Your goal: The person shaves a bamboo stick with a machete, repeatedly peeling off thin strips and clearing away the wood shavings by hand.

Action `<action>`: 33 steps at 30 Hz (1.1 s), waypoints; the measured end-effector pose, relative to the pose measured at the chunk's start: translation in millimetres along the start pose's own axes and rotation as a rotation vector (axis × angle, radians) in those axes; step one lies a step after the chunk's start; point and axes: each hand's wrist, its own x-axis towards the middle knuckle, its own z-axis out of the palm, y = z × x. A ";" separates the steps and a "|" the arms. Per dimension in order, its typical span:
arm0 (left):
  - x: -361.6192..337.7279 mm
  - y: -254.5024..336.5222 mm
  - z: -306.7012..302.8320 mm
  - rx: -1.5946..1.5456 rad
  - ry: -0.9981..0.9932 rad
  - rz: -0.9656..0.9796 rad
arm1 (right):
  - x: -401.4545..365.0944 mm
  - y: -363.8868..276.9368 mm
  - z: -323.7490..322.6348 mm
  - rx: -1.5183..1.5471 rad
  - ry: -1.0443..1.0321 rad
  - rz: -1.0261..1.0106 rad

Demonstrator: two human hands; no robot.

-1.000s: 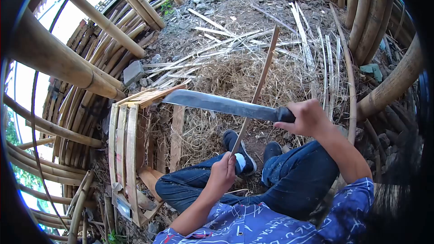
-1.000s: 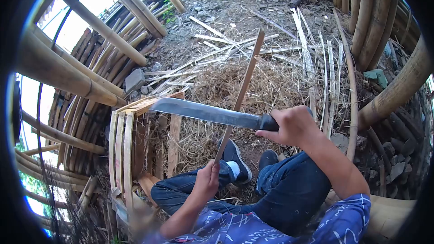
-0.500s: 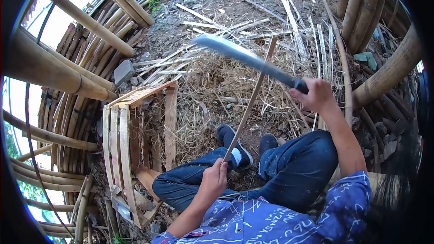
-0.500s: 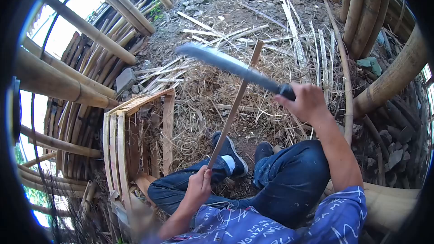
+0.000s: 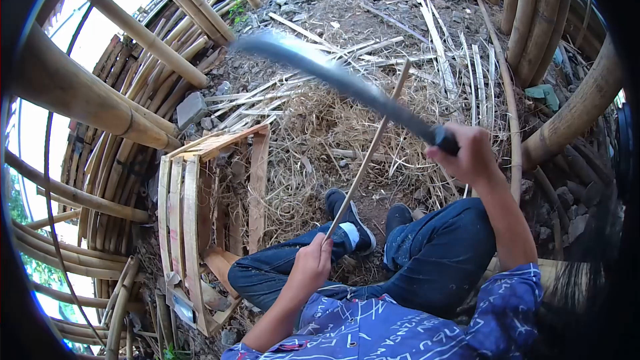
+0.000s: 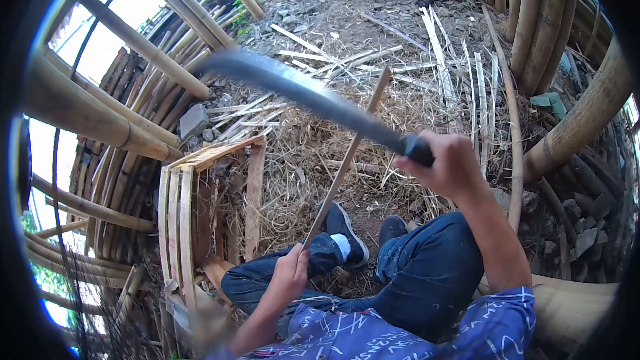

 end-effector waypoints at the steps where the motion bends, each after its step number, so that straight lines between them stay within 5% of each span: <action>1: 2.4 2.3 1.1 -0.011 0.010 -0.012 | 0.5 -3.8 3.4 -0.032 -0.036 -0.078; 8: 11.2 2.7 4.9 -0.012 0.116 0.024 | -2.1 -10.4 34.4 -0.285 -0.270 -0.259; 17: 14.2 11.8 3.3 0.039 0.167 0.109 | 1.1 4.8 26.2 -0.234 -0.164 -0.269; 20: 7.7 6.4 1.5 0.038 0.166 0.062 | 1.1 18.0 21.7 -0.244 -0.050 -0.133; 22: -5.0 -0.3 0.9 0.042 0.145 0.064 | 3.0 50.3 20.9 -0.132 -0.042 0.245; 27: -14.9 -9.1 4.6 0.014 0.061 -0.013 | -7.8 55.3 12.7 -0.418 -0.107 0.163; 33: -9.4 -6.8 3.0 -0.002 0.073 -0.017 | -7.2 39.7 14.9 -0.227 -0.097 0.059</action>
